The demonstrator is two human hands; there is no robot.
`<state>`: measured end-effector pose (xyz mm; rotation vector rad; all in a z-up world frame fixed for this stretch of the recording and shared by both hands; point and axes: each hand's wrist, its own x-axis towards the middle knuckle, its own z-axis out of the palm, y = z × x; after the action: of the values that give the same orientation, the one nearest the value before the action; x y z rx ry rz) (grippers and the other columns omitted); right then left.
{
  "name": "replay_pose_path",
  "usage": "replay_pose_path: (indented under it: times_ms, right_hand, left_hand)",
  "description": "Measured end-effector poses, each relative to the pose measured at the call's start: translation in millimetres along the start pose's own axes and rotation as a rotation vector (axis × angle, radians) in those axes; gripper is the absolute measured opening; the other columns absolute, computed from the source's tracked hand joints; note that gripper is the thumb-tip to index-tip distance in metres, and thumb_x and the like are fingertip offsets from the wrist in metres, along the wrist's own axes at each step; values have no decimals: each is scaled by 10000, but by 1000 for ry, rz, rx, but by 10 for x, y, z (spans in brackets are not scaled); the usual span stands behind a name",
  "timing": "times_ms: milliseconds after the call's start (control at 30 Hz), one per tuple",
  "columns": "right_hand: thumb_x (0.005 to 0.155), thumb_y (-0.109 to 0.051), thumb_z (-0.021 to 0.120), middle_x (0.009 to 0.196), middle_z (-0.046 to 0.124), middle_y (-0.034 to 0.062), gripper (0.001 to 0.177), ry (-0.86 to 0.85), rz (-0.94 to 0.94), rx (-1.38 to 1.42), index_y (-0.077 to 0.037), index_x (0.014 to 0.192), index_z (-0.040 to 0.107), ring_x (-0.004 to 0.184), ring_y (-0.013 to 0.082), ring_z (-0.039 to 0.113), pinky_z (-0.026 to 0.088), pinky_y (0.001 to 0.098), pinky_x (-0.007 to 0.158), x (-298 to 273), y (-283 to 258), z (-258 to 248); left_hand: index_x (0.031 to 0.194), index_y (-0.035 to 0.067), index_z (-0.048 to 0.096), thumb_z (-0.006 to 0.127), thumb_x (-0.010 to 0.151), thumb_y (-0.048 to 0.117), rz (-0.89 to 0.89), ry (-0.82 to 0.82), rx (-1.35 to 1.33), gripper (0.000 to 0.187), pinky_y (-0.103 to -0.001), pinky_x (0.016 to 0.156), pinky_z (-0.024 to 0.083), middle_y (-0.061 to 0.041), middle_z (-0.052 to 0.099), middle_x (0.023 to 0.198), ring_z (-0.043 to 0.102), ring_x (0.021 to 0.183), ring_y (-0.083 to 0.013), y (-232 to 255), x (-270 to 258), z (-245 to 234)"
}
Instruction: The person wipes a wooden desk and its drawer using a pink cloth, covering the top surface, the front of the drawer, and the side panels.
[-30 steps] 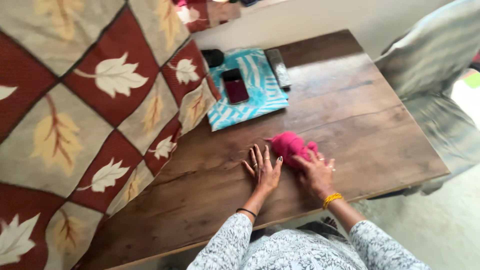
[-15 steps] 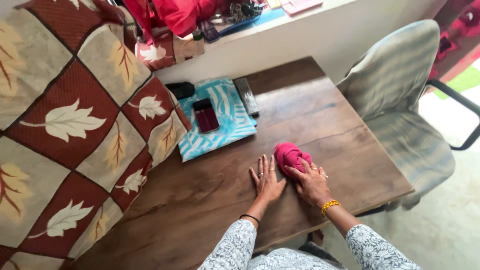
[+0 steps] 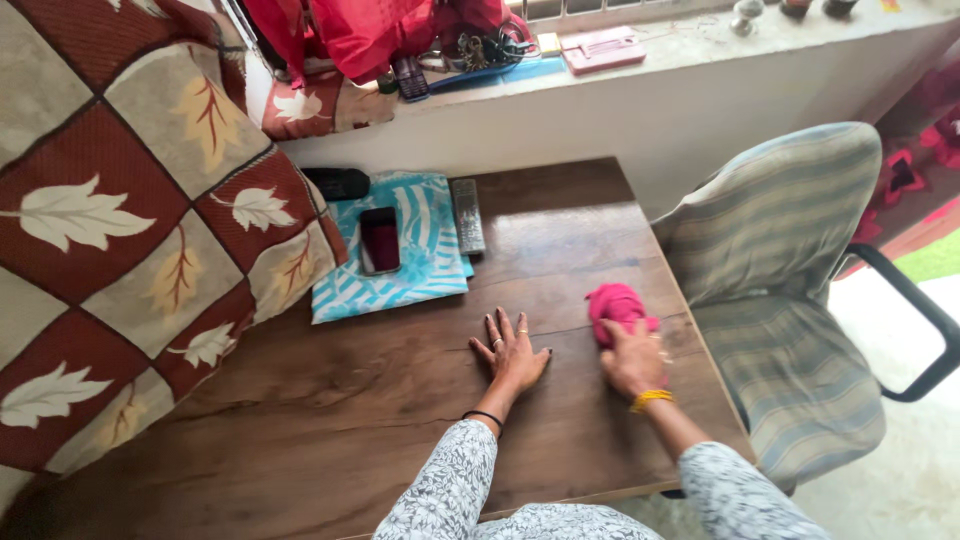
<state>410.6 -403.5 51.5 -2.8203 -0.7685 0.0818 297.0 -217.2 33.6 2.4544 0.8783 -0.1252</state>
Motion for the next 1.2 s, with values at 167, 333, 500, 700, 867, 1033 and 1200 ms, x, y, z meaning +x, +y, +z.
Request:
replay_pose_path:
  times_ms: [167, 333, 500, 700, 867, 1033, 1200]
  right_hand:
    - [725, -201, 736, 1338, 540, 173, 650, -61, -299, 89, -363, 1339, 601, 1129, 416, 595, 543, 525, 925, 184, -588, 85]
    - [779, -189, 718, 1397, 520, 149, 640, -157, -380, 86, -409, 1362, 574, 1104, 392, 627, 552, 530, 914, 320, -604, 0]
    - [761, -156, 721, 1387, 531, 160, 720, -69, -294, 75, -440, 1398, 543, 1132, 377, 632, 572, 519, 896, 773, -314, 29]
    - [843, -276, 663, 1274, 549, 161, 668, -13, -23, 3, -464, 1466, 512, 1118, 372, 618, 557, 517, 916, 1388, 484, 120]
    - [794, -268, 670, 1286, 552, 147, 655, 29, -52, -1, -452, 1412, 555, 1103, 384, 610, 553, 495, 949, 1634, 410, 262]
    - [741, -152, 714, 1392, 512, 170, 751, -181, -363, 56, -444, 1411, 544, 1137, 409, 597, 558, 490, 941, 1626, -422, 198]
    - [715, -178, 766, 1412, 501, 112, 715, -196, -442, 8, -429, 1356, 572, 1200, 368, 570, 530, 524, 961, 1726, -641, 46]
  left_hand:
    - [1626, 150, 233, 633, 927, 434, -92, 61, -35, 854, -783, 1146, -52, -173, 1, 1724, -60, 1583, -409, 93, 318, 348]
    - [1642, 101, 159, 605, 953, 433, -78, 201, -89, 886, -802, 1144, -44, -123, 53, 1725, -15, 1590, -386, -12, 438, 489]
    - [1658, 141, 76, 648, 904, 503, -197, -2, -23, 1014, -825, 1123, -7, -117, -20, 1727, -58, 1575, -419, 293, 390, 148]
    - [1629, 131, 199, 679, 870, 613, -102, 20, 156, 1019, -832, 1122, 47, -126, -9, 1735, -49, 1554, -513, 372, 526, -148]
    - [1637, 78, 147, 729, 766, 735, -138, -45, 220, 1237, -905, 1055, 77, -128, -41, 1728, -44, 1537, -529, 546, 800, -333]
    - [1642, 138, 176, 854, 609, 710, -132, -67, 251, 1363, -924, 1015, 119, -92, -28, 1735, -47, 1535, -530, 521, 1075, -429]
    - [1635, 194, 224, 902, 543, 692, -184, -187, 309, 1379, -933, 993, 197, -55, -11, 1743, -46, 1540, -549, 617, 1236, -558]
